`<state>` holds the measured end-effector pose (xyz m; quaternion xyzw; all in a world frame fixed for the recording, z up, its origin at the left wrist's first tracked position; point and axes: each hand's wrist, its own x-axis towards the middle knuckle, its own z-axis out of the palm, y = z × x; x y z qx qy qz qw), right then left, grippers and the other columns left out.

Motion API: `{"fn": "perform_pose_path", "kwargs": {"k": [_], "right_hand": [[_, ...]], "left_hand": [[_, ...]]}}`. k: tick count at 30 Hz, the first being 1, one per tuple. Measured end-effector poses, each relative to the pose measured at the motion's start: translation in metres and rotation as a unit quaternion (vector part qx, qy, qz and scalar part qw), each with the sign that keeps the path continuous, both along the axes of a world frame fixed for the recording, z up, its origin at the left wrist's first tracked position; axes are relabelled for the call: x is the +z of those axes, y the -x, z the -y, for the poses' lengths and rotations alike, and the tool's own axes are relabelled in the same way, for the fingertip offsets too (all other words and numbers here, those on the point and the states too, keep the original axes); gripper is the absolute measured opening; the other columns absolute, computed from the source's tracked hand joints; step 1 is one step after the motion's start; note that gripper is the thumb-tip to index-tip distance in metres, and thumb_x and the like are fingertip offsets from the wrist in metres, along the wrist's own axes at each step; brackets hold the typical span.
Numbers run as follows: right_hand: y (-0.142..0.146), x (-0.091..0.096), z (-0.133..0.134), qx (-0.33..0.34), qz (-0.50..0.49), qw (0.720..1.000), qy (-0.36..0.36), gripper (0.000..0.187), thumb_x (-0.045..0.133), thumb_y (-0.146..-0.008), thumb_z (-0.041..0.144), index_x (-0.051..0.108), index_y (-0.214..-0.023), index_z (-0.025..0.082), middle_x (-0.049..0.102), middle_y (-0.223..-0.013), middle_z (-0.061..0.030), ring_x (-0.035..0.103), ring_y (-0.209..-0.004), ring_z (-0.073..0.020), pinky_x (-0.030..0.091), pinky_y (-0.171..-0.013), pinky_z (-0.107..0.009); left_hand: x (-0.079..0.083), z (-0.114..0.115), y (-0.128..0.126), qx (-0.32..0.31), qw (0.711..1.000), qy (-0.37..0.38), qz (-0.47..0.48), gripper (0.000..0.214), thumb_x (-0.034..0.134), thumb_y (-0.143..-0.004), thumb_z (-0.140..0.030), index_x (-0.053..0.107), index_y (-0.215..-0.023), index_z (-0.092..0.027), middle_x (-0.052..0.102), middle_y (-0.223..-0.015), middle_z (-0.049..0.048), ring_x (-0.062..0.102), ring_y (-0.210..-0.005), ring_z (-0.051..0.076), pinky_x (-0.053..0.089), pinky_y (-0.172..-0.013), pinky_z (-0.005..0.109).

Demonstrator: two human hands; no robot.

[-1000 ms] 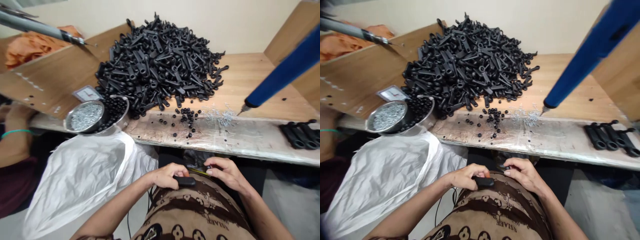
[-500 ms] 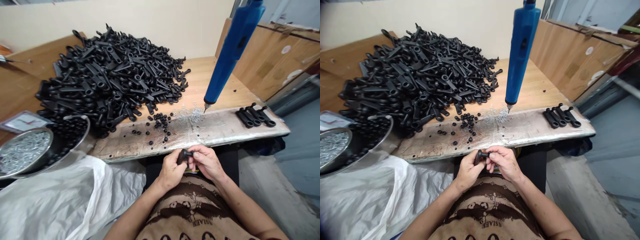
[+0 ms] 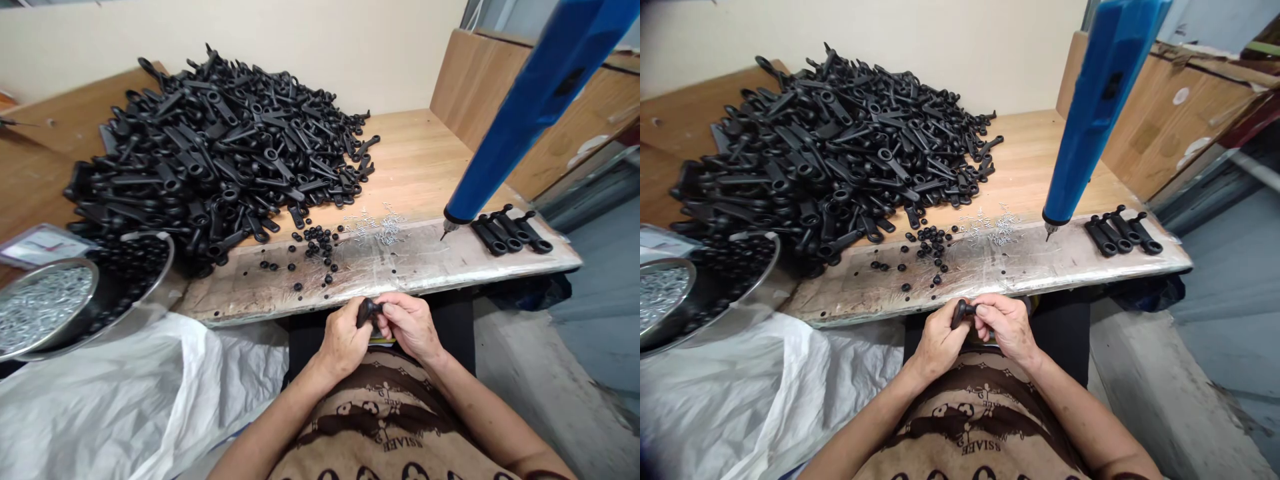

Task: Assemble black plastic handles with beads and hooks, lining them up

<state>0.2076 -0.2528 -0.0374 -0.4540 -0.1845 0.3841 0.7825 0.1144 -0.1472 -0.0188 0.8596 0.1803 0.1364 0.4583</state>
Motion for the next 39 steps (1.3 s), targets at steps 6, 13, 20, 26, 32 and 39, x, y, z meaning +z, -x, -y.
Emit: {"fn": "perform_pose_path", "kwargs": {"k": [6, 13, 20, 26, 32, 39], "right_hand": [[0.003, -0.001, 0.009, -0.069, 0.164, 0.98, 0.084, 0.013, 0.062, -0.076, 0.025, 0.069, -0.081, 0.016, 0.058, -0.055, 0.0005, 0.051, -0.044, -0.0082, 0.044, -0.042, -0.019], [-0.003, -0.006, 0.005, -0.036, 0.037, 0.997, 0.056, 0.016, 0.061, -0.076, 0.029, 0.067, -0.075, 0.014, 0.053, -0.049, 0.0017, 0.045, -0.037, -0.0066, 0.034, -0.033, -0.016], [-0.029, 0.018, 0.016, -0.073, 0.218, 0.965, 0.129, 0.022, 0.053, -0.081, 0.034, 0.065, -0.082, 0.015, 0.052, -0.057, 0.0015, 0.047, -0.047, -0.0076, 0.041, -0.045, -0.018], [-0.096, 0.06, 0.06, -0.142, 0.487, 0.806, 0.305, 0.027, 0.046, -0.085, 0.034, 0.063, -0.074, 0.016, 0.055, -0.06, 0.0001, 0.05, -0.056, -0.0106, 0.039, -0.058, -0.021], [-0.178, 0.067, 0.048, -0.167, 0.549, 0.568, 0.59, 0.031, 0.043, -0.084, 0.039, 0.065, -0.076, 0.019, 0.067, -0.076, -0.0062, 0.06, -0.078, -0.0178, 0.036, -0.063, -0.022], [-0.205, 0.045, 0.055, -0.211, 0.558, 0.524, 0.608, 0.035, 0.046, -0.081, 0.044, 0.064, -0.096, 0.017, 0.068, -0.084, -0.0118, 0.062, -0.077, -0.0264, 0.038, -0.058, -0.029]], "left_hand": [[-0.003, 0.006, 0.0, 0.022, 0.99, -0.137, -0.029, 0.014, 0.04, -0.076, -0.014, 0.05, -0.085, -0.017, 0.059, -0.067, 0.0027, 0.056, -0.062, 0.016, 0.04, -0.062, 0.026], [-0.007, 0.004, -0.008, -0.01, 0.994, -0.092, -0.058, 0.011, 0.039, -0.079, -0.016, 0.05, -0.079, -0.018, 0.058, -0.066, 0.0022, 0.055, -0.06, 0.016, 0.04, -0.06, 0.027], [-0.003, 0.01, -0.036, -0.089, 0.995, 0.035, -0.033, 0.036, 0.044, -0.083, -0.029, 0.04, -0.117, -0.018, 0.061, -0.095, 0.006, 0.059, -0.083, 0.018, 0.043, -0.077, 0.031], [-0.004, 0.002, -0.035, -0.071, 0.995, 0.054, 0.038, 0.068, 0.055, -0.078, -0.035, 0.02, -0.134, -0.025, 0.051, -0.121, 0.0091, 0.056, -0.097, 0.02, 0.043, -0.082, 0.032], [-0.008, -0.027, -0.023, 0.069, 0.989, 0.046, 0.125, 0.051, 0.056, -0.077, -0.034, 0.037, -0.124, -0.024, 0.062, -0.098, 0.005, 0.061, -0.079, 0.017, 0.047, -0.07, 0.027], [-0.007, -0.097, 0.003, 0.164, 0.955, -0.213, 0.127, 0.021, 0.051, -0.079, -0.026, 0.056, -0.099, -0.019, 0.063, -0.095, 0.0074, 0.06, -0.083, 0.018, 0.046, -0.077, 0.028]]}}
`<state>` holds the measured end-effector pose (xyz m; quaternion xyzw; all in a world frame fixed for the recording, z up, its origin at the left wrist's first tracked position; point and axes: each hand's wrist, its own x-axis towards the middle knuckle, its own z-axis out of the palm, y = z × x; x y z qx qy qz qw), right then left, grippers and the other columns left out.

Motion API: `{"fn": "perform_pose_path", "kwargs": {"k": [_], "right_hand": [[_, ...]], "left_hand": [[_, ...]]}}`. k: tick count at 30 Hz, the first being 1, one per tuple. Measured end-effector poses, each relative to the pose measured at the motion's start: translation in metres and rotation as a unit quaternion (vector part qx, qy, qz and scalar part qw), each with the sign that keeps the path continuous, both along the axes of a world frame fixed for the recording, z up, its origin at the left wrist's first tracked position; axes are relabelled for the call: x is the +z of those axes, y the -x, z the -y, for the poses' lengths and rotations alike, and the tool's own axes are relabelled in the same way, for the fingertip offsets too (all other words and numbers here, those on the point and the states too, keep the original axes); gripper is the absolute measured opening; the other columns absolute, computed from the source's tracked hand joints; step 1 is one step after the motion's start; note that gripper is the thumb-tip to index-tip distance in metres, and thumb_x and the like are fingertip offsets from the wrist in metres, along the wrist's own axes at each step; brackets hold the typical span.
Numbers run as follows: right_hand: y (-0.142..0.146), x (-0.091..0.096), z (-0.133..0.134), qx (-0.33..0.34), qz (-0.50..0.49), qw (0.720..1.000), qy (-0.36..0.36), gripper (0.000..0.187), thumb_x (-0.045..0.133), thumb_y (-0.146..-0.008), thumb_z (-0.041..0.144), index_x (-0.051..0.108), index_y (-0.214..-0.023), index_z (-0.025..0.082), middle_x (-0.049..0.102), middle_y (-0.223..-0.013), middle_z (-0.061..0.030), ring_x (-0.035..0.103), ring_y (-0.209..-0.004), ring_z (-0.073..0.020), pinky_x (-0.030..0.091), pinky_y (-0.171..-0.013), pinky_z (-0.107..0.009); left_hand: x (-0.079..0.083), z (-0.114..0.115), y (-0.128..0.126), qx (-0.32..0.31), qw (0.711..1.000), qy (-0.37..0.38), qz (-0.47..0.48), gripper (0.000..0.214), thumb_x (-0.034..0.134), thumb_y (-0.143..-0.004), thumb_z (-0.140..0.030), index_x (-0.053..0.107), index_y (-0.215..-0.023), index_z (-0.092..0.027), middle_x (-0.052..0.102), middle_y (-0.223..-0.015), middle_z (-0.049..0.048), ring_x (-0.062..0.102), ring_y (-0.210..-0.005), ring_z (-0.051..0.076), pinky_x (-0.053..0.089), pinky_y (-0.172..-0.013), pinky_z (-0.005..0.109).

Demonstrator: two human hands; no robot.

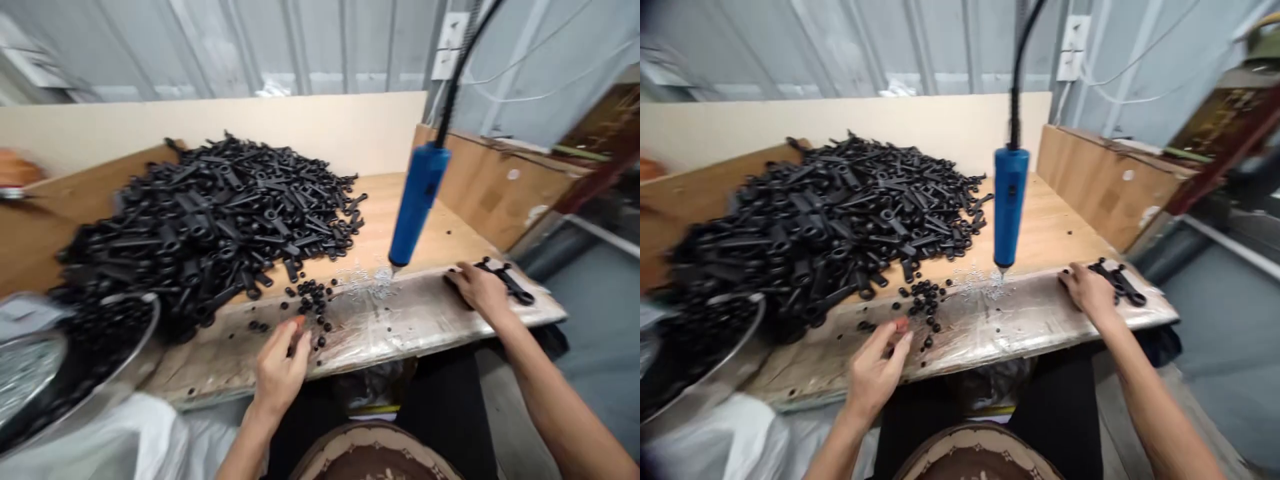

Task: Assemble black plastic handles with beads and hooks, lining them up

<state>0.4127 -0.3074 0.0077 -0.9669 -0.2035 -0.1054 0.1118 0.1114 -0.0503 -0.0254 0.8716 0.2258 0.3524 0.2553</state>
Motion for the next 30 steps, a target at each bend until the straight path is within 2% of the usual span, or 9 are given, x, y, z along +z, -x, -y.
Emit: {"fn": "perform_pose_path", "kwargs": {"k": [3, 6, 9, 11, 14, 16, 20, 26, 30], "right_hand": [[0.021, -0.021, 0.016, 0.035, 0.087, 0.989, -0.114, 0.034, 0.047, -0.08, 0.047, 0.065, -0.089, 0.019, 0.068, -0.087, -0.008, 0.063, -0.076, -0.0243, 0.042, -0.064, -0.03], [0.065, -0.034, 0.007, 0.191, 0.022, 0.96, -0.205, 0.031, 0.049, -0.081, 0.045, 0.064, -0.077, 0.018, 0.068, -0.077, -0.0053, 0.063, -0.067, -0.0189, 0.044, -0.066, -0.026], [0.104, -0.029, -0.036, 0.374, -0.1, 0.909, -0.151, 0.024, 0.044, -0.086, 0.033, 0.063, -0.085, 0.019, 0.067, -0.082, -0.0048, 0.062, -0.071, -0.0162, 0.044, -0.067, -0.023], [0.114, -0.016, -0.077, 0.43, -0.116, 0.892, -0.077, 0.023, 0.04, -0.087, 0.027, 0.06, -0.095, 0.019, 0.066, -0.085, -0.0053, 0.061, -0.075, -0.0169, 0.042, -0.066, -0.024], [0.109, 0.008, -0.138, 0.427, -0.086, 0.9, 0.029, 0.024, 0.038, -0.084, 0.019, 0.059, -0.096, 0.019, 0.064, -0.087, -0.0057, 0.059, -0.078, -0.0186, 0.039, -0.065, -0.025], [0.1, 0.019, -0.171, 0.399, -0.07, 0.909, 0.095, 0.025, 0.038, -0.082, 0.017, 0.059, -0.097, 0.018, 0.064, -0.09, -0.007, 0.059, -0.081, -0.0195, 0.038, -0.065, -0.025], [0.093, 0.02, -0.215, 0.392, -0.067, 0.907, 0.134, 0.024, 0.045, -0.076, 0.016, 0.061, -0.095, 0.017, 0.063, -0.092, -0.0103, 0.059, -0.083, -0.0216, 0.038, -0.065, -0.026], [0.091, 0.0, -0.234, 0.404, -0.087, 0.901, 0.131, 0.019, 0.049, -0.073, 0.012, 0.066, -0.081, 0.013, 0.064, -0.087, -0.015, 0.06, -0.083, -0.0241, 0.04, -0.066, -0.028], [0.085, -0.001, -0.227, 0.405, -0.115, 0.905, 0.061, 0.017, 0.049, -0.073, 0.012, 0.065, -0.077, 0.012, 0.064, -0.085, -0.0143, 0.059, -0.083, -0.0233, 0.04, -0.068, -0.029]], "left_hand": [[0.011, -0.039, 0.011, 0.128, 0.987, -0.071, -0.068, 0.023, 0.047, -0.08, -0.028, 0.059, -0.096, -0.018, 0.062, -0.101, 0.0096, 0.058, -0.095, 0.022, 0.044, -0.084, 0.032], [0.022, -0.065, 0.009, 0.203, 0.958, -0.076, -0.187, 0.027, 0.045, -0.079, -0.03, 0.06, -0.096, -0.018, 0.062, -0.105, 0.009, 0.058, -0.095, 0.024, 0.044, -0.082, 0.033], [0.031, -0.084, -0.006, 0.221, 0.936, -0.077, -0.264, 0.031, 0.04, -0.08, -0.03, 0.061, -0.099, -0.018, 0.063, -0.104, 0.0082, 0.057, -0.098, 0.023, 0.043, -0.083, 0.031], [0.036, -0.097, -0.02, 0.236, 0.925, -0.081, -0.287, 0.034, 0.037, -0.08, -0.03, 0.061, -0.101, -0.016, 0.063, -0.102, 0.0108, 0.057, -0.097, 0.025, 0.043, -0.082, 0.033], [0.042, -0.112, -0.043, 0.25, 0.917, -0.077, -0.301, 0.037, 0.036, -0.079, -0.029, 0.063, -0.1, -0.014, 0.064, -0.097, 0.0156, 0.059, -0.092, 0.03, 0.045, -0.075, 0.038], [0.043, -0.117, -0.059, 0.23, 0.92, -0.072, -0.309, 0.036, 0.037, -0.078, -0.03, 0.064, -0.098, -0.017, 0.066, -0.094, 0.014, 0.06, -0.09, 0.03, 0.045, -0.072, 0.037], [0.038, -0.119, -0.092, 0.187, 0.923, -0.051, -0.332, 0.033, 0.04, -0.077, -0.034, 0.067, -0.088, -0.019, 0.068, -0.089, 0.0123, 0.061, -0.089, 0.028, 0.046, -0.074, 0.036], [0.033, -0.13, -0.118, 0.192, 0.918, 0.002, -0.346, 0.031, 0.05, -0.07, -0.029, 0.064, -0.094, -0.015, 0.066, -0.097, 0.0156, 0.06, -0.096, 0.029, 0.046, -0.077, 0.035], [0.036, -0.133, -0.124, 0.213, 0.916, 0.043, -0.336, 0.038, 0.056, -0.062, -0.019, 0.06, -0.099, -0.014, 0.066, -0.098, 0.016, 0.06, -0.096, 0.029, 0.046, -0.077, 0.035]]}}
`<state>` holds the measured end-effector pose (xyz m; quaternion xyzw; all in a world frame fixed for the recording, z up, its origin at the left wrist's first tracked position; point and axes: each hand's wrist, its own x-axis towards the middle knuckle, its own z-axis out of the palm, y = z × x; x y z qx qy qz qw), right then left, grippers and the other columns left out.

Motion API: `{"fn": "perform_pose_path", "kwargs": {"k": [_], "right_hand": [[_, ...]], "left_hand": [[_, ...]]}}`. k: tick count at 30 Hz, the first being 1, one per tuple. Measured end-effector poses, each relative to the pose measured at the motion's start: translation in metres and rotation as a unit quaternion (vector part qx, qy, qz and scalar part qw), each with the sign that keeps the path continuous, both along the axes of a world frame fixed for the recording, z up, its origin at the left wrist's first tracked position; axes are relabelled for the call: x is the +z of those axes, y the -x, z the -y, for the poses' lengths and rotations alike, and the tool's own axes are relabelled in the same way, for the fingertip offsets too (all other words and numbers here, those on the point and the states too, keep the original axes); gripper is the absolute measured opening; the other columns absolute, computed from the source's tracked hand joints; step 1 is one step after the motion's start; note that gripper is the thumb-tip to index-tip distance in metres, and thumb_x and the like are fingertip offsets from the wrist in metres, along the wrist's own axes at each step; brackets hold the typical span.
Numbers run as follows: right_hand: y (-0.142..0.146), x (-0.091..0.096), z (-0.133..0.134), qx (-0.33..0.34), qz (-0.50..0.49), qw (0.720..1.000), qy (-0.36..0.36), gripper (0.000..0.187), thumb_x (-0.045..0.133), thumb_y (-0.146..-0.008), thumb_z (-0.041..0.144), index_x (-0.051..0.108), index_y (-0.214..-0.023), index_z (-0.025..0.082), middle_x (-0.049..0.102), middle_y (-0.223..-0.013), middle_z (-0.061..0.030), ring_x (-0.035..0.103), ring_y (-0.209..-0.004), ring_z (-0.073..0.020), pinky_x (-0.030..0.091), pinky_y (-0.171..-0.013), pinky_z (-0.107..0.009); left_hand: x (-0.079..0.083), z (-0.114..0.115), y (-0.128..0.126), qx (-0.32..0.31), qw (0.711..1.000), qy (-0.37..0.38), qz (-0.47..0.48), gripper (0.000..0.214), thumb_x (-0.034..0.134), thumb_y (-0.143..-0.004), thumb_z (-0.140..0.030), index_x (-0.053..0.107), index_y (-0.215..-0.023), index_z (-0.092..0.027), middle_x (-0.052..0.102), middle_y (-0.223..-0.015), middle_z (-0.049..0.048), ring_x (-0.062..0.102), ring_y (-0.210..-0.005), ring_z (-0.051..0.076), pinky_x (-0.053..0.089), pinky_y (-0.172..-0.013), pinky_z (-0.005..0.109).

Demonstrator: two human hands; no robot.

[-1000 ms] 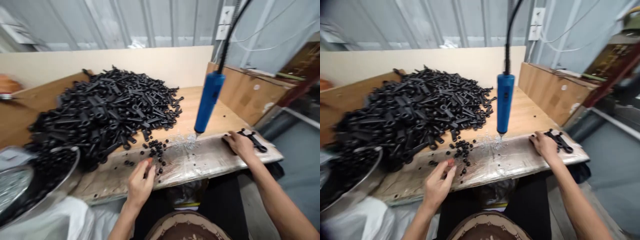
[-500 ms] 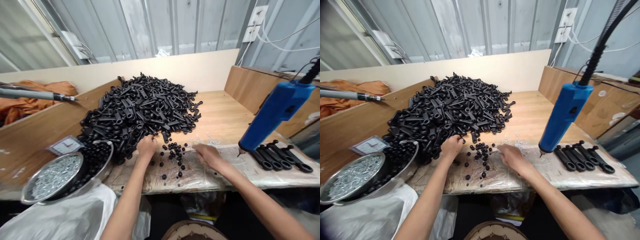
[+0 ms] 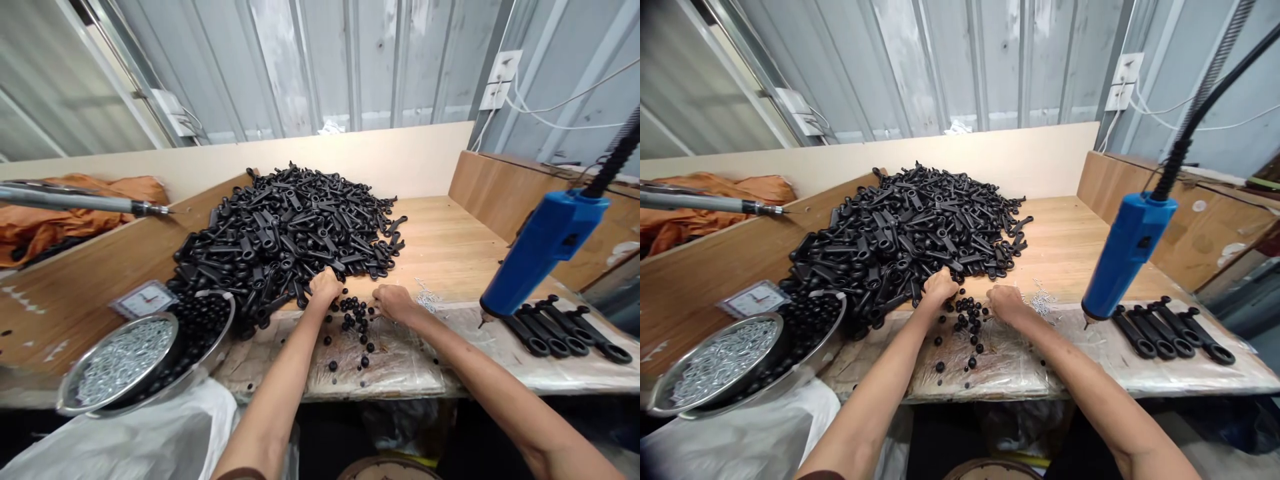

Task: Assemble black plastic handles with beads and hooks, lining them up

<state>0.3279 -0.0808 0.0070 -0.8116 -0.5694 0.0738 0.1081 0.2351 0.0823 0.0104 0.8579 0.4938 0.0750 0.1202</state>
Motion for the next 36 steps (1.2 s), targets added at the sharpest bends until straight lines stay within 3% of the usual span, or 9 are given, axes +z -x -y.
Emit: {"fn": "perform_pose_path", "kwargs": {"k": [5, 6, 10, 14, 15, 19, 21, 31, 36], "right_hand": [[0.001, 0.009, 0.036, -0.008, -0.204, 0.969, -0.139, 0.028, 0.04, -0.084, 0.024, 0.059, -0.102, 0.014, 0.063, -0.079, -0.0054, 0.059, -0.07, -0.0145, 0.044, -0.061, -0.024], [0.004, 0.01, 0.046, -0.015, -0.316, 0.929, -0.191, 0.029, 0.043, -0.083, 0.026, 0.059, -0.103, 0.013, 0.063, -0.076, -0.0047, 0.058, -0.065, -0.0137, 0.044, -0.057, -0.024], [0.021, 0.008, 0.087, -0.014, -0.678, 0.66, -0.324, 0.024, 0.062, -0.072, 0.025, 0.064, -0.092, 0.013, 0.062, -0.074, -0.0048, 0.059, -0.062, -0.0131, 0.046, -0.051, -0.022], [0.046, 0.002, 0.113, 0.01, -0.759, 0.563, -0.326, 0.018, 0.064, -0.073, 0.025, 0.065, -0.087, 0.013, 0.062, -0.07, -0.0047, 0.06, -0.058, -0.0125, 0.047, -0.045, -0.02], [0.052, 0.0, 0.117, 0.018, -0.768, 0.551, -0.325, 0.017, 0.064, -0.074, 0.025, 0.065, -0.086, 0.013, 0.062, -0.069, -0.0041, 0.06, -0.056, -0.0124, 0.047, -0.043, -0.019], [0.078, -0.003, 0.126, 0.04, -0.785, 0.533, -0.314, 0.016, 0.063, -0.076, 0.025, 0.063, -0.088, 0.014, 0.061, -0.067, -0.0029, 0.06, -0.054, -0.0122, 0.047, -0.04, -0.018], [0.09, -0.003, 0.131, 0.045, -0.783, 0.536, -0.312, 0.017, 0.063, -0.076, 0.025, 0.062, -0.089, 0.014, 0.062, -0.068, -0.0033, 0.061, -0.055, -0.0122, 0.047, -0.042, -0.018], [0.118, -0.005, 0.141, 0.033, -0.772, 0.55, -0.318, 0.016, 0.064, -0.074, 0.025, 0.064, -0.086, 0.014, 0.062, -0.065, -0.0036, 0.06, -0.057, -0.0134, 0.046, -0.046, -0.02], [0.118, -0.007, 0.145, 0.031, -0.772, 0.547, -0.321, 0.02, 0.063, -0.074, 0.023, 0.062, -0.093, 0.016, 0.062, -0.066, -0.0031, 0.061, -0.058, -0.0134, 0.045, -0.047, -0.02]], "left_hand": [[0.009, 0.001, 0.004, 0.033, 0.998, 0.023, 0.054, 0.022, 0.059, -0.056, -0.018, 0.063, -0.077, -0.013, 0.066, -0.089, 0.0191, 0.059, -0.095, 0.034, 0.045, -0.076, 0.038], [0.012, 0.002, 0.008, 0.033, 0.997, 0.029, 0.069, 0.016, 0.06, -0.055, -0.019, 0.062, -0.07, -0.014, 0.066, -0.086, 0.019, 0.059, -0.094, 0.035, 0.045, -0.075, 0.039], [0.025, 0.012, 0.039, 0.014, 0.985, 0.065, 0.157, 0.009, 0.06, -0.052, -0.022, 0.055, -0.059, -0.017, 0.062, -0.067, 0.0095, 0.062, -0.08, 0.031, 0.045, -0.064, 0.034], [0.031, 0.053, 0.076, -0.013, 0.946, 0.141, 0.29, 0.024, 0.054, -0.061, -0.03, 0.05, -0.083, -0.02, 0.055, -0.062, -0.0029, 0.055, -0.051, 0.013, 0.038, -0.046, 0.023], [0.031, 0.067, 0.083, -0.016, 0.918, 0.185, 0.351, 0.03, 0.056, -0.06, -0.031, 0.048, -0.087, -0.021, 0.054, -0.063, -0.0047, 0.051, -0.047, 0.011, 0.037, -0.044, 0.021], [0.026, 0.125, 0.094, -0.033, 0.69, 0.421, 0.587, 0.037, 0.067, -0.045, -0.018, 0.051, -0.078, -0.018, 0.054, -0.062, -0.0057, 0.046, -0.046, 0.006, 0.033, -0.043, 0.017], [0.022, 0.147, 0.091, -0.055, 0.646, 0.466, 0.602, 0.034, 0.067, -0.043, -0.013, 0.056, -0.075, -0.014, 0.056, -0.064, -0.0039, 0.049, -0.052, 0.006, 0.036, -0.048, 0.016], [0.014, 0.181, 0.085, -0.101, 0.649, 0.514, 0.552, 0.016, 0.064, -0.053, -0.017, 0.055, -0.065, -0.013, 0.048, -0.054, -0.0058, 0.039, -0.045, 0.005, 0.03, -0.043, 0.017], [0.009, 0.183, 0.095, -0.085, 0.656, 0.441, 0.607, 0.026, 0.068, -0.056, -0.016, 0.053, -0.077, -0.016, 0.052, -0.059, -0.0063, 0.044, -0.042, 0.006, 0.034, -0.04, 0.018]]}}
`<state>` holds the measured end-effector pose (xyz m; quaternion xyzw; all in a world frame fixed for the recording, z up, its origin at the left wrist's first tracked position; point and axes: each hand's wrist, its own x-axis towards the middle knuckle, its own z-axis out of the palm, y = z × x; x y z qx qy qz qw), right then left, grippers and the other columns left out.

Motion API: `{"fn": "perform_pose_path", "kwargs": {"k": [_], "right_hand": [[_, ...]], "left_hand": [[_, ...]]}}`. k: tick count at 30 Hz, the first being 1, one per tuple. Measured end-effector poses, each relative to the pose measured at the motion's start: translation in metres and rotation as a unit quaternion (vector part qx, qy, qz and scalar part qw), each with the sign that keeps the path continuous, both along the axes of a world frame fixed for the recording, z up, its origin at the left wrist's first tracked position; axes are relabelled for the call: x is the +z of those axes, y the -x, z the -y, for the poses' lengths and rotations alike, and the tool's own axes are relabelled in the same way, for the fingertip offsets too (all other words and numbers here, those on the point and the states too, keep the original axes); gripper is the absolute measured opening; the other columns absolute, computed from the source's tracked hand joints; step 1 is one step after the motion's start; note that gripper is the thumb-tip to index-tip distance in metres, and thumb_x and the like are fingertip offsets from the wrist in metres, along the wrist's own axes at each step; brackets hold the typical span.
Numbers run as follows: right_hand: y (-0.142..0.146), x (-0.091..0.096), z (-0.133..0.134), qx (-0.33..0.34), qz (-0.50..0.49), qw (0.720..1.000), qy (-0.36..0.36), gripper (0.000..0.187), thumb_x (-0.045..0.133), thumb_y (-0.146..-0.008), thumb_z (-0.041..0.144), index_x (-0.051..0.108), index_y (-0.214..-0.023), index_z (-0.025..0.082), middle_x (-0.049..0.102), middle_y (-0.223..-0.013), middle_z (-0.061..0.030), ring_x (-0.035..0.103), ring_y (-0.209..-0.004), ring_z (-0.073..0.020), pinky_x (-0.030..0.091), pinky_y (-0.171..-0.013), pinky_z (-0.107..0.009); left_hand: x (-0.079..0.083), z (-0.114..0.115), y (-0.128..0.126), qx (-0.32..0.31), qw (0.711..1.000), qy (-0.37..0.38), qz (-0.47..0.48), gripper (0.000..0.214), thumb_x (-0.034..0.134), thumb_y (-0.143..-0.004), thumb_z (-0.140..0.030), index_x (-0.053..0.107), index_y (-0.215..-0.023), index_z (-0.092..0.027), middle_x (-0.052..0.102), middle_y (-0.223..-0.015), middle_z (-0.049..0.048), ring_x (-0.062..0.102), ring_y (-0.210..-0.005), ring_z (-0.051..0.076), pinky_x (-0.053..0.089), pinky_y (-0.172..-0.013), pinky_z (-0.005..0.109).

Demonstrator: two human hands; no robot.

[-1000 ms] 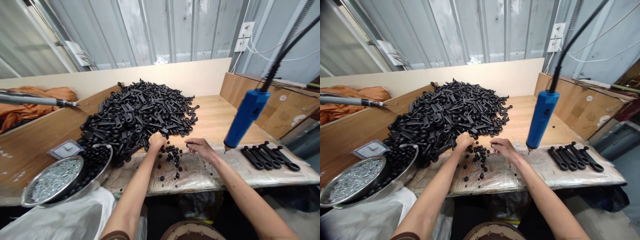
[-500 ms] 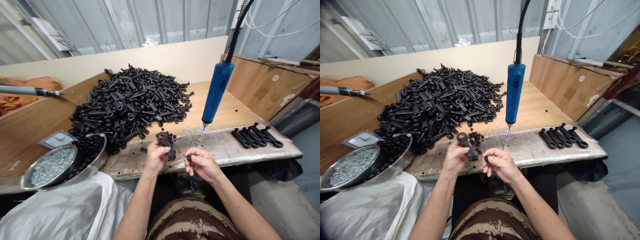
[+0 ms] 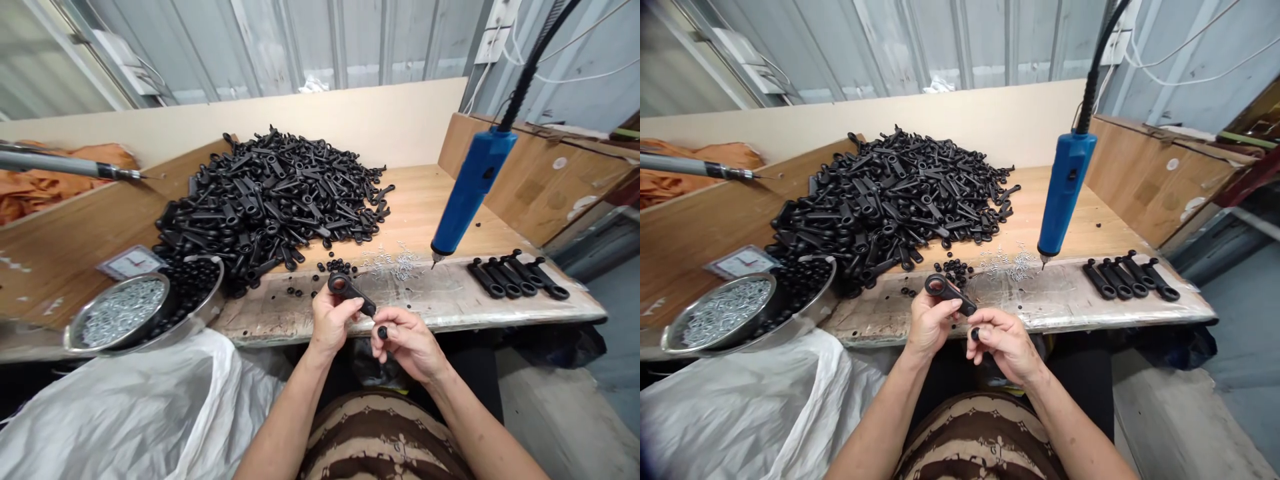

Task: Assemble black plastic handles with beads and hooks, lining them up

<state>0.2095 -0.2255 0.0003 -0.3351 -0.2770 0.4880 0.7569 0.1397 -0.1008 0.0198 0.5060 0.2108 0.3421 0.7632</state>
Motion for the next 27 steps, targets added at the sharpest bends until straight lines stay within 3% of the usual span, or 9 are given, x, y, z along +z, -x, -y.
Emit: {"fn": "perform_pose_path", "kwargs": {"k": [3, 6, 10, 13, 16, 19, 22, 27], "right_hand": [[-0.001, -0.002, 0.004, 0.005, 0.016, 1.0, 0.023, 0.028, 0.064, -0.071, 0.022, 0.061, -0.099, 0.016, 0.063, -0.065, -0.0027, 0.06, -0.055, -0.0131, 0.044, -0.045, -0.019], [-0.007, -0.005, 0.01, -0.014, 0.033, 0.998, 0.06, 0.021, 0.065, -0.069, 0.019, 0.065, -0.089, 0.015, 0.063, -0.062, -0.0025, 0.059, -0.052, -0.0122, 0.044, -0.044, -0.019], [-0.022, -0.004, 0.023, -0.001, 0.089, 0.989, 0.117, 0.013, 0.062, -0.065, 0.01, 0.068, -0.076, 0.013, 0.062, -0.057, -0.001, 0.053, -0.048, -0.0081, 0.041, -0.046, -0.017], [-0.03, -0.001, 0.029, 0.046, 0.143, 0.978, 0.146, 0.014, 0.061, -0.065, 0.007, 0.069, -0.075, 0.012, 0.064, -0.062, -0.0019, 0.054, -0.054, -0.0086, 0.042, -0.05, -0.018], [-0.033, -0.002, 0.029, 0.039, 0.162, 0.976, 0.137, 0.017, 0.063, -0.066, 0.009, 0.068, -0.082, 0.014, 0.066, -0.072, -0.0022, 0.057, -0.061, -0.0097, 0.045, -0.057, -0.02], [-0.034, -0.008, 0.027, -0.053, 0.11, 0.986, 0.115, 0.022, 0.066, -0.068, 0.014, 0.066, -0.09, 0.017, 0.064, -0.069, -0.0008, 0.057, -0.057, -0.0095, 0.045, -0.05, -0.019], [-0.033, -0.017, 0.024, -0.121, 0.031, 0.988, 0.09, 0.017, 0.066, -0.07, 0.022, 0.065, -0.086, 0.016, 0.064, -0.065, -0.0019, 0.058, -0.053, -0.0111, 0.046, -0.046, -0.02], [-0.027, -0.027, 0.017, -0.139, -0.041, 0.986, 0.084, 0.017, 0.068, -0.07, 0.025, 0.066, -0.084, 0.015, 0.064, -0.061, -0.0028, 0.059, -0.049, -0.0115, 0.047, -0.044, -0.02]], "left_hand": [[-0.006, 0.004, 0.013, -0.017, 0.999, -0.036, -0.007, 0.037, 0.07, -0.058, -0.016, 0.055, -0.092, -0.019, 0.057, -0.072, -0.0042, 0.051, -0.048, 0.007, 0.042, -0.045, 0.021], [-0.01, 0.007, 0.032, -0.122, 0.992, -0.025, -0.035, 0.039, 0.071, -0.058, -0.021, 0.056, -0.094, -0.017, 0.06, -0.078, 0.0011, 0.058, -0.059, 0.013, 0.047, -0.054, 0.025], [-0.013, 0.011, 0.051, -0.334, 0.938, 0.086, -0.026, 0.062, 0.072, -0.051, -0.042, 0.055, -0.104, -0.015, 0.061, -0.092, 0.0121, 0.059, -0.086, 0.027, 0.049, -0.062, 0.032], [-0.019, 0.018, 0.049, -0.375, 0.912, 0.148, -0.076, 0.053, 0.065, -0.06, -0.034, 0.051, -0.109, -0.02, 0.06, -0.095, 0.01, 0.061, -0.069, 0.02, 0.044, -0.046, 0.024], [-0.029, 0.027, 0.037, -0.35, 0.916, 0.144, -0.133, 0.033, 0.056, -0.059, -0.014, 0.054, -0.092, -0.015, 0.058, -0.065, 0.0022, 0.045, -0.04, 0.007, 0.031, -0.036, 0.017], [-0.038, 0.033, 0.026, -0.252, 0.951, 0.097, -0.15, 0.015, 0.051, -0.061, -0.012, 0.054, -0.075, -0.013, 0.048, -0.054, -0.003, 0.038, -0.039, 0.005, 0.028, -0.037, 0.017], [-0.043, 0.037, 0.02, -0.171, 0.969, -0.026, -0.175, 0.014, 0.052, -0.071, -0.018, 0.054, -0.085, -0.017, 0.046, -0.058, -0.0046, 0.043, -0.045, 0.007, 0.035, -0.043, 0.019], [-0.042, 0.045, 0.013, -0.126, 0.942, -0.229, -0.212, 0.023, 0.046, -0.082, -0.025, 0.055, -0.103, -0.021, 0.059, -0.075, -0.0004, 0.054, -0.062, 0.011, 0.044, -0.062, 0.022]]}}
